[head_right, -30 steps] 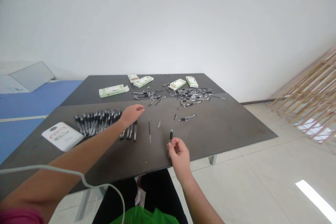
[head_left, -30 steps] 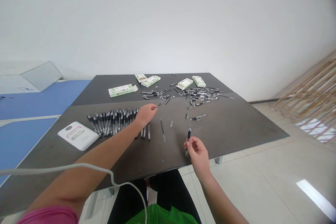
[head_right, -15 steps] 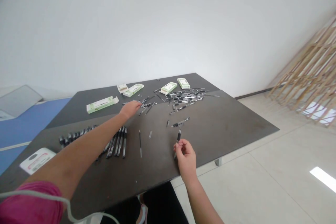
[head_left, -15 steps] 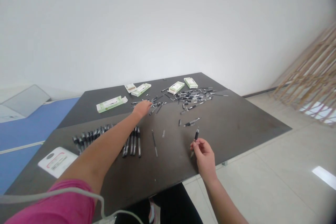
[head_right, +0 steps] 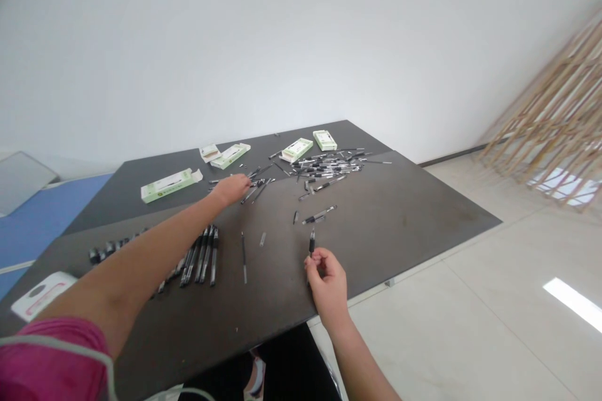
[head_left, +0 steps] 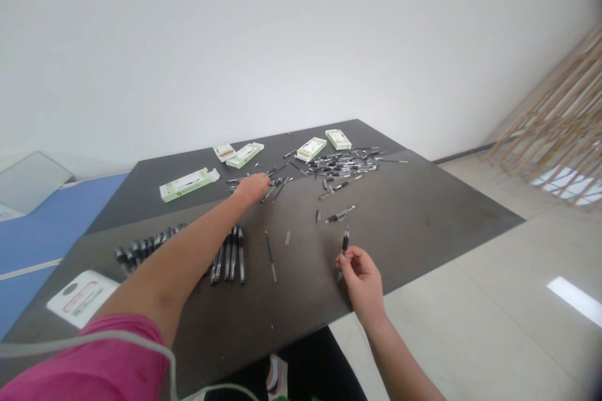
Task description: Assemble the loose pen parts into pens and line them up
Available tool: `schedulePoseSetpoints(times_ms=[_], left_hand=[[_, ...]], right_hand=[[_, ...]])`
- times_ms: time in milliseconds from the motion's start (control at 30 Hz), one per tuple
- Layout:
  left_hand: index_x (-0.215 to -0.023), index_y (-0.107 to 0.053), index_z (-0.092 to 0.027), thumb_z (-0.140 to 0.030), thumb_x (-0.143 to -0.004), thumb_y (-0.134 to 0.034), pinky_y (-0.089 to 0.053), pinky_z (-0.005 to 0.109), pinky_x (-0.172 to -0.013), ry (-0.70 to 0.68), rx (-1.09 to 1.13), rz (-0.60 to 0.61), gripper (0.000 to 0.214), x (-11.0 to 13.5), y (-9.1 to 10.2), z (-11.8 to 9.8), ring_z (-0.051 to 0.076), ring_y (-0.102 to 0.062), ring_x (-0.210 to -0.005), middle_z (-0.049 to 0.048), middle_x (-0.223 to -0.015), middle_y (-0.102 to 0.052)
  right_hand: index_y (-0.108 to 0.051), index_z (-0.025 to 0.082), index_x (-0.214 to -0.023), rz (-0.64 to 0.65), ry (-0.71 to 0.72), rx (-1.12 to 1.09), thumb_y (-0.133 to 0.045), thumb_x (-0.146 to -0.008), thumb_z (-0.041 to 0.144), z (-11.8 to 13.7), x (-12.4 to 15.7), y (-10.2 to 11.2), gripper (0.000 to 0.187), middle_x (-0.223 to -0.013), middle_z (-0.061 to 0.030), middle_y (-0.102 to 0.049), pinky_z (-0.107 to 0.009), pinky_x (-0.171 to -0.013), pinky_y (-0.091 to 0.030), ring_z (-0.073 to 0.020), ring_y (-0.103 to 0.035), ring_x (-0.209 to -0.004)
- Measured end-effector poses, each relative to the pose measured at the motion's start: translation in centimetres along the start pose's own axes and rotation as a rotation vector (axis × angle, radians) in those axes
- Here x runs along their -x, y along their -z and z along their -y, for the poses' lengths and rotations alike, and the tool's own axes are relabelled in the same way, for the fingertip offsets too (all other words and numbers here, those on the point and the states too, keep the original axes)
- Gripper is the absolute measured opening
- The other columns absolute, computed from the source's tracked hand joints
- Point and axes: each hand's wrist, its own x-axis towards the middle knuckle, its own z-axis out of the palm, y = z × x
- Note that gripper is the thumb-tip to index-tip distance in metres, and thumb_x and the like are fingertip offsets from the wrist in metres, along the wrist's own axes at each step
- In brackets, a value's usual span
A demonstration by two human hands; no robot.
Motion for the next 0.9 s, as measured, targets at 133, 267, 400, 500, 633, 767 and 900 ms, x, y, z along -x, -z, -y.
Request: schedulePoseSetpoints(times_ms=[133,267,400,500,633,767,900], left_hand=[[-0.090,-0.067,-0.015,-0.030,-0.083,-0.052,-0.045,0.028,-0.078,0.045,0.210,-0.093,0.023,3.8,1.5,-4.1,0.020,-0.061,-0.084,0.0090,-0.090,-0.068],[-0.083,-0.065,-0.016,-0.039,-0.075,-0.064,-0.046,0.024,-0.073,0.148,1.198,-0.007,0.024,11.1,1.8,-9.4,0.013,-0.059,-0.074,0.0028,-0.081,-0.065],[-0.077,-0.065,-0.016,-0.029,-0.071,-0.072,-0.047,0.023,-0.077,0.374,1.701,0.065,0.016,17.0,1.6,-12.3,0.009,-0.058,-0.073,0.0002,-0.078,-0.060],[-0.079,-0.066,-0.017,-0.025,-0.072,-0.072,-0.048,0.021,-0.077,0.467,1.833,0.046,0.013,19.3,1.6,-12.5,0.008,-0.058,-0.074,0.0004,-0.081,-0.061],[-0.080,-0.065,-0.017,-0.026,-0.073,-0.072,-0.048,0.021,-0.077,0.484,1.874,0.075,0.013,20.8,1.8,-12.2,0.008,-0.058,-0.074,-0.0001,-0.083,-0.061],[-0.078,-0.064,-0.016,-0.027,-0.074,-0.071,-0.045,0.021,-0.076,0.435,1.774,0.090,0.014,21.9,1.8,-12.2,0.007,-0.055,-0.073,-0.0015,-0.079,-0.060],[-0.079,-0.066,-0.016,-0.030,-0.074,-0.071,-0.041,0.023,-0.080,0.353,1.576,0.027,0.016,22.4,1.8,-12.0,0.010,-0.053,-0.076,-0.0016,-0.078,-0.060]], right_hand=[[-0.058,0.020,-0.085,0.032,0.066,0.112,-0.056,-0.081,0.033,0.8,0.4,-0.2,0.013,-0.074,-0.0017,-0.061,-0.029,-0.068,-0.047,-0.0160,-0.058,-0.069],[-0.060,0.021,-0.084,0.069,0.170,0.223,-0.056,-0.080,0.026,2.8,1.6,-0.7,0.008,-0.073,-0.0016,-0.062,-0.028,-0.068,-0.047,-0.0163,-0.059,-0.069],[-0.058,0.022,-0.081,0.143,0.269,0.278,-0.053,-0.080,0.021,4.7,3.1,-1.7,0.005,-0.073,-0.0013,-0.061,-0.027,-0.067,-0.046,-0.0159,-0.058,-0.068],[-0.058,0.022,-0.081,0.201,0.317,0.305,-0.053,-0.080,0.019,5.5,4.0,-2.3,0.006,-0.070,-0.0006,-0.059,-0.027,-0.065,-0.044,-0.0151,-0.056,-0.065],[-0.058,0.021,-0.081,0.244,0.345,0.342,-0.052,-0.080,0.018,5.8,4.9,-3.0,0.007,-0.067,0.0002,-0.056,-0.025,-0.062,-0.042,-0.0141,-0.054,-0.062],[-0.059,0.020,-0.080,0.263,0.352,0.338,-0.051,-0.081,0.019,5.8,5.3,-3.4,0.009,-0.067,0.0003,-0.054,-0.025,-0.062,-0.040,-0.0136,-0.051,-0.062],[-0.061,0.019,-0.088,0.298,0.123,0.034,-0.051,-0.085,0.029,6.0,6.0,-3.9,0.015,-0.074,-0.0013,-0.055,-0.025,-0.061,-0.041,-0.0128,-0.051,-0.065]])
